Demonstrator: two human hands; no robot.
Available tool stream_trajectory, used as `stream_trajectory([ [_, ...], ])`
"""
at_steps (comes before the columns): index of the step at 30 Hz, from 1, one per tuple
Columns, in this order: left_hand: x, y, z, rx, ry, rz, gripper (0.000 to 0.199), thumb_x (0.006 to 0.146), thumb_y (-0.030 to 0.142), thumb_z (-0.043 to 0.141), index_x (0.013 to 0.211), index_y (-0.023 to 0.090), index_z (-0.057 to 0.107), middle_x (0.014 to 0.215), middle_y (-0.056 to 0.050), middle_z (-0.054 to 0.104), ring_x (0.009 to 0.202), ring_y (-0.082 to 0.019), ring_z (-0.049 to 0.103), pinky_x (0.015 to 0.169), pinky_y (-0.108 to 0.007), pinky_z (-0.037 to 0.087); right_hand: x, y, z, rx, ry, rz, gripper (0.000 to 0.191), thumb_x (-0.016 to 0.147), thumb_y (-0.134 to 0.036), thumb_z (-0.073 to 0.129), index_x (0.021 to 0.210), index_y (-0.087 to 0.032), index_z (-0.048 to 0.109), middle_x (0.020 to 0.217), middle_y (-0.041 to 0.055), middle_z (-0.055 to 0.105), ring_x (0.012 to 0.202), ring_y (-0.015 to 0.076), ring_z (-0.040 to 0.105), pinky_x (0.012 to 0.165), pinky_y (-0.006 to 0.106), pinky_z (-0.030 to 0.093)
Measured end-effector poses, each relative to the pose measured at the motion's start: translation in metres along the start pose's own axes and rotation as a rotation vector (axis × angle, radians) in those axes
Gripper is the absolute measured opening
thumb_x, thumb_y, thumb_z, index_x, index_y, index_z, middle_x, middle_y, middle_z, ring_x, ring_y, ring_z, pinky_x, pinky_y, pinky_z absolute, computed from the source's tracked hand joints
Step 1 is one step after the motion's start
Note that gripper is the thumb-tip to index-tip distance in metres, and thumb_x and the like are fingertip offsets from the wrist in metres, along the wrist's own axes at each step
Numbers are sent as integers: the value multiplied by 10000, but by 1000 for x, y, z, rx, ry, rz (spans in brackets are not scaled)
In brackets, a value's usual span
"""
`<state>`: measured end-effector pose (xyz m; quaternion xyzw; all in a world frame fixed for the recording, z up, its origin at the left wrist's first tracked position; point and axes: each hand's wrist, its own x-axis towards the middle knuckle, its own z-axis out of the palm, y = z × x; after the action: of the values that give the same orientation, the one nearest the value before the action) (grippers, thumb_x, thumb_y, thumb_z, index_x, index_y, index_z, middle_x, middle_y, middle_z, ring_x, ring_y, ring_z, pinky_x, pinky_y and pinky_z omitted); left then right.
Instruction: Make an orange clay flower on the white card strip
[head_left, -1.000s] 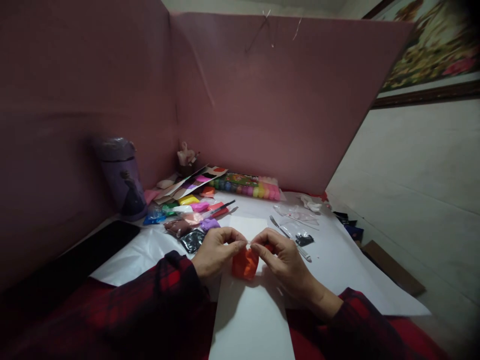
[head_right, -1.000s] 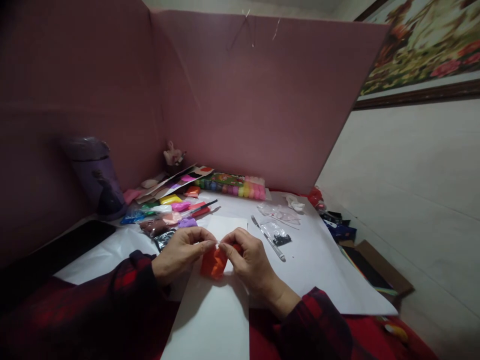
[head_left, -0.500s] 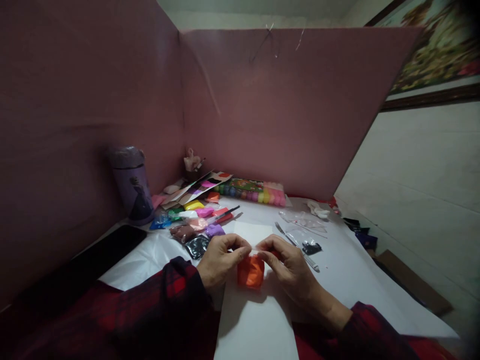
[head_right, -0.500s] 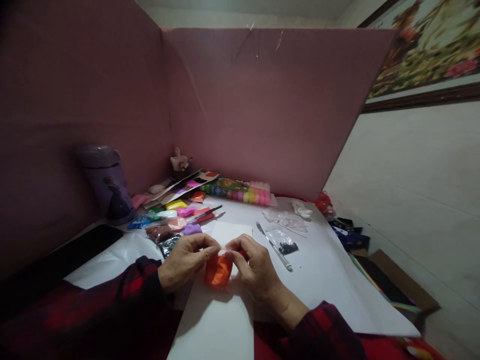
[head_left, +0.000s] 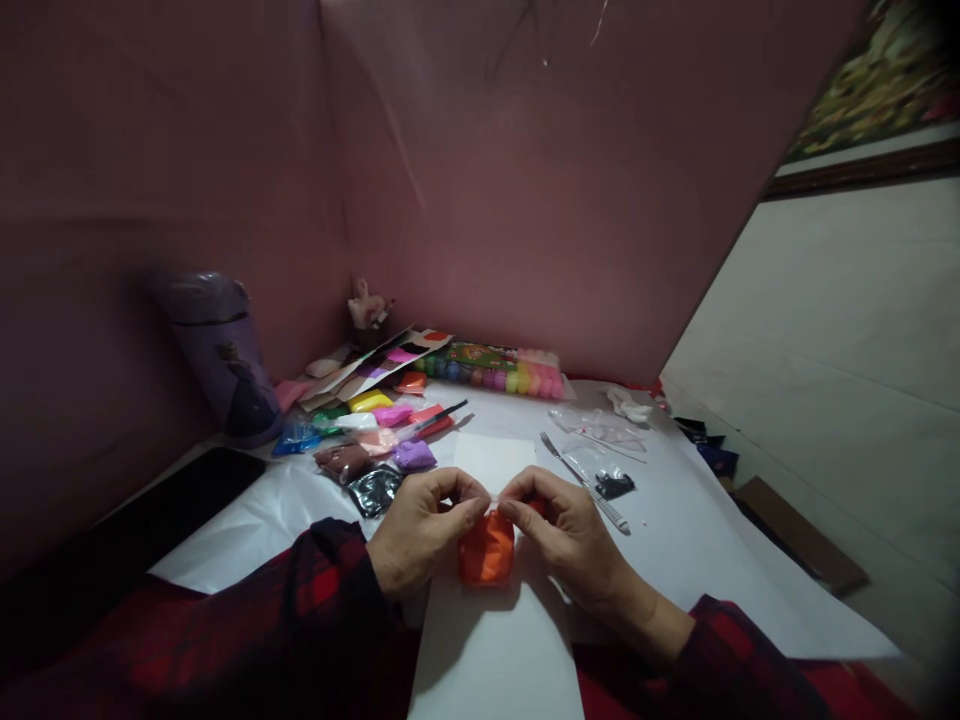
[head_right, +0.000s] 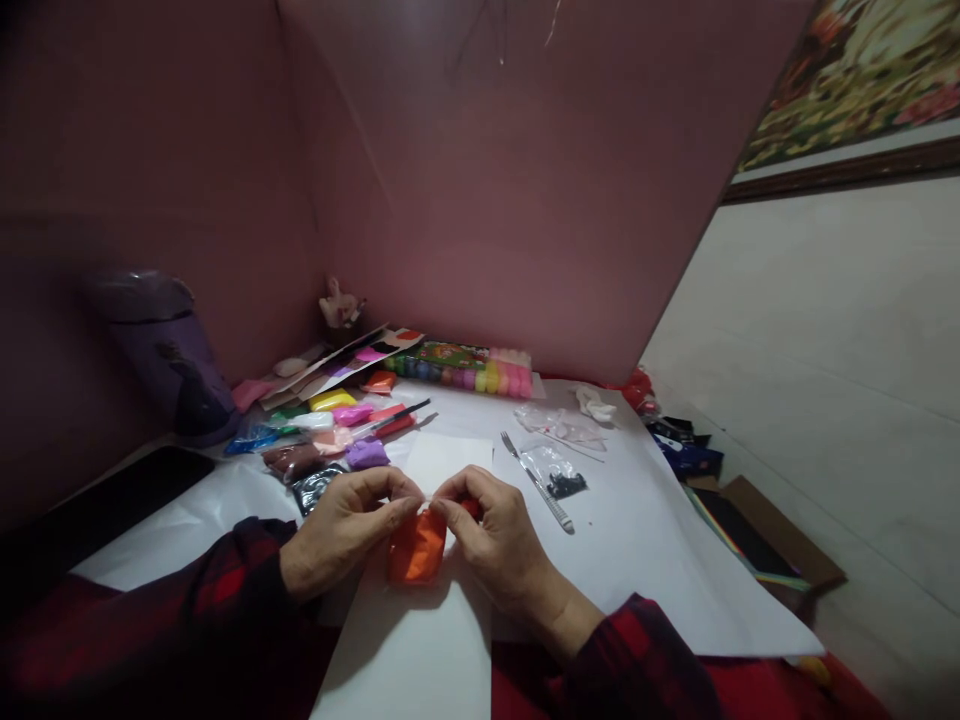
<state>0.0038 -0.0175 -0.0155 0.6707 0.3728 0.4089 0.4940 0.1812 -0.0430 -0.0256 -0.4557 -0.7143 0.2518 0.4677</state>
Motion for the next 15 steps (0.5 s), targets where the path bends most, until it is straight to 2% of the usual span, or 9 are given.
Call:
stream_trajectory([
  [5,0,1,0,9,-3,-35,128,714,245,654,690,120,634,660,-24,596,626,-126,523,598,-243,421,0,-1,0,69,-42,59,100,832,-204,586,746,-167,621,700,11,599,637,138,517,592,260,406],
  [9,2,-2,-1,-77,7,-87,145,706,255,681,710,116,641,663,-15,592,623,-111,524,591,-224,417,1,0,0,114,-79,149,99,833,-239,596,785,-161,633,705,11,603,631,133,508,582,254,402],
  [12,3,-3,-1,-137,-35,-145,208,700,299,706,744,103,649,694,-23,613,639,-106,538,603,-217,421,1,1,0,157,-64,166,122,832,-251,601,758,-157,625,683,3,586,620,123,491,576,245,395],
  [15,2,-2,0,-183,-90,-228,276,666,340,740,721,86,645,642,-17,606,562,-88,515,529,-202,391,0,2,1,201,-49,152,133,830,-264,610,754,-155,616,685,-1,574,631,119,488,587,240,396],
])
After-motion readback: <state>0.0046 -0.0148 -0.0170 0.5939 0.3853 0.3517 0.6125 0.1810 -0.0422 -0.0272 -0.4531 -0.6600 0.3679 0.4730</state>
